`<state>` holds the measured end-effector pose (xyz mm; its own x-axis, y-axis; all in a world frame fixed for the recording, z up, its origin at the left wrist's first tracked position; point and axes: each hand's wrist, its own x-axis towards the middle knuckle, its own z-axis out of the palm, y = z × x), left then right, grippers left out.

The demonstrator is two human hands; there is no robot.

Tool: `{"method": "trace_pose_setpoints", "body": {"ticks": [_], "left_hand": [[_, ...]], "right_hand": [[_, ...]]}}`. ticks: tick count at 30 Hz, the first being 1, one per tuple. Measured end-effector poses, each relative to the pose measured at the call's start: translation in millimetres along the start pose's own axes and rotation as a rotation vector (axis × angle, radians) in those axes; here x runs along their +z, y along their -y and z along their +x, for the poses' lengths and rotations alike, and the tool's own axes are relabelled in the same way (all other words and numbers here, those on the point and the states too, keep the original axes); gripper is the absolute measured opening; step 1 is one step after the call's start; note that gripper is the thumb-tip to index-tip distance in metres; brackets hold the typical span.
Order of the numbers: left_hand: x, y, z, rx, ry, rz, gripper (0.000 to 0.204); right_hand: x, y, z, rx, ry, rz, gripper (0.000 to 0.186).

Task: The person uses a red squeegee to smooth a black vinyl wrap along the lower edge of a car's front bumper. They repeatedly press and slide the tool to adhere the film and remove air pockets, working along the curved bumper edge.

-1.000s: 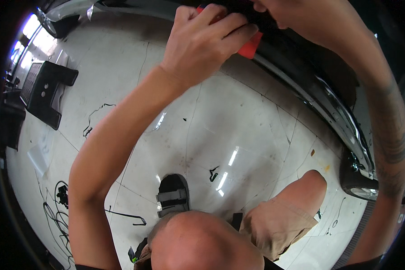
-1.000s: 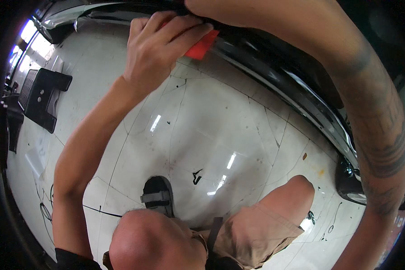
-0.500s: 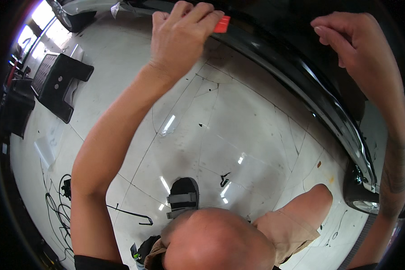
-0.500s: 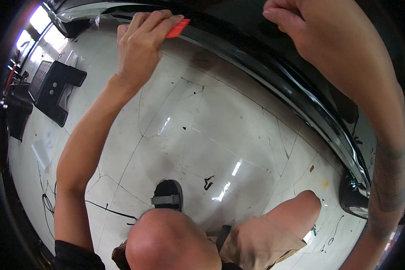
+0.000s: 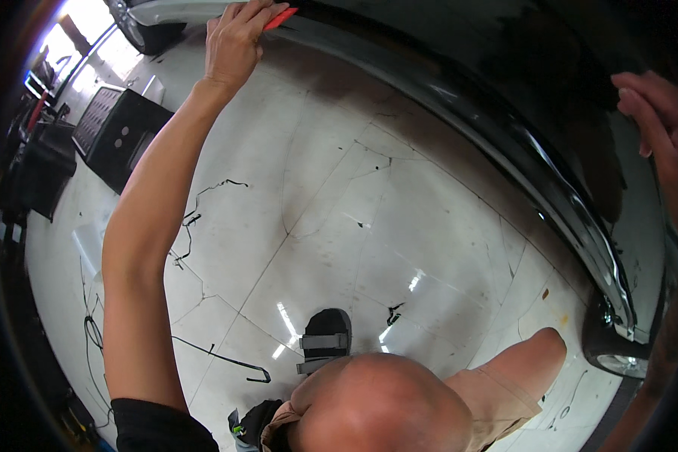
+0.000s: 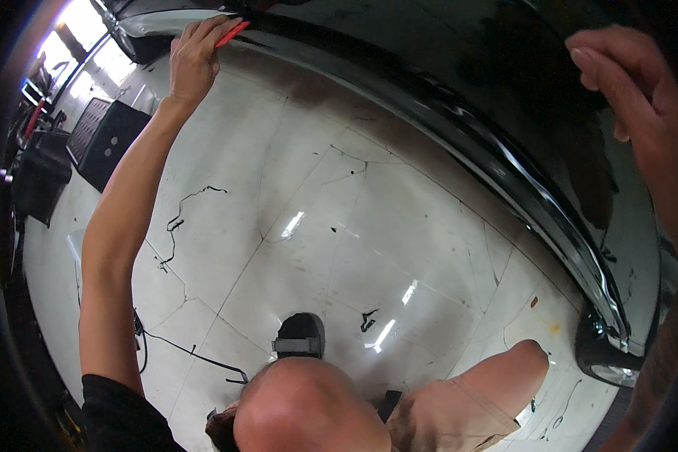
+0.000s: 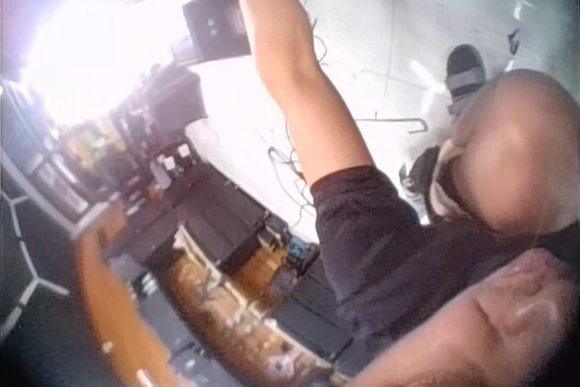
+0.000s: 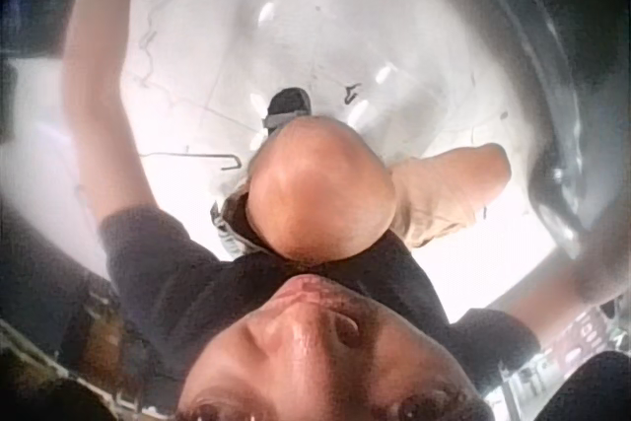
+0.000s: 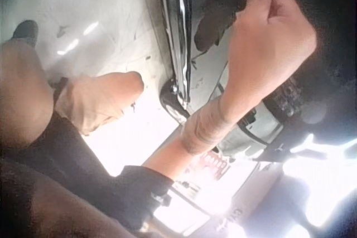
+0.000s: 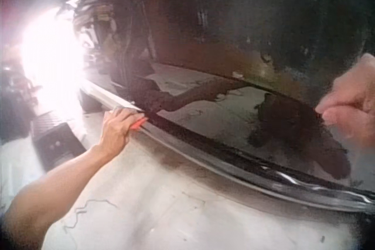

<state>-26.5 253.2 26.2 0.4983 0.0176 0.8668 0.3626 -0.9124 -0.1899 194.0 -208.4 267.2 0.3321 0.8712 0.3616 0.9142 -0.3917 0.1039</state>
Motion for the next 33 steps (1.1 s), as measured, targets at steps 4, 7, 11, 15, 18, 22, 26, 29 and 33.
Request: {"method": "trace_pose_setpoints", "body": {"ticks": [4,7,11,15,18,22,26,29,33], "left_hand": [[22.2,15.8,3.6,0.105,-0.078,0.035,0.046],[11.4,27.7,-1.2,0.076,0.042,0.113,0.047],[-3.0,74.5,-5.2,0.008,0.062,0.058,0.037],[6.0,120.9,-17.8,-0.324,0.033,0.078,0.032],[-6.1,58.8,-21.9,-0.871,-0.250,-0.256,0.019],[-37.8,-30.7,-40.4,-1.256,-0.311,-1.324,0.021],[-32.1,-93.4,-17.4,-1.407,-0.293,-1.619,0.023],[-15.4,-72.1,1.9,-1.613,-0.403,-1.533,0.024],[-19.5,-19.8,19.5,-1.529,-0.331,-1.403,0.026]], "right_hand": [[-24.8,72.5,21.9,-0.302,0.082,-0.155,0.015],[-9.9,80.7,17.3,-0.275,0.103,-0.113,0.015],[-0.8,99.3,24.2,-0.121,0.098,0.008,0.015],[4.1,84.8,28.5,-0.202,0.032,0.053,0.015],[15.3,14.1,10.2,-0.227,-0.016,-0.124,0.019],[5.1,79.9,25.0,-0.157,0.065,0.047,0.015],[10.1,63.0,30.8,-0.395,-0.014,0.000,0.013],[12.0,27.3,8.4,-0.574,-0.080,-0.303,0.020],[9.7,28.4,-20.6,-0.052,0.119,-0.041,0.020]]}}
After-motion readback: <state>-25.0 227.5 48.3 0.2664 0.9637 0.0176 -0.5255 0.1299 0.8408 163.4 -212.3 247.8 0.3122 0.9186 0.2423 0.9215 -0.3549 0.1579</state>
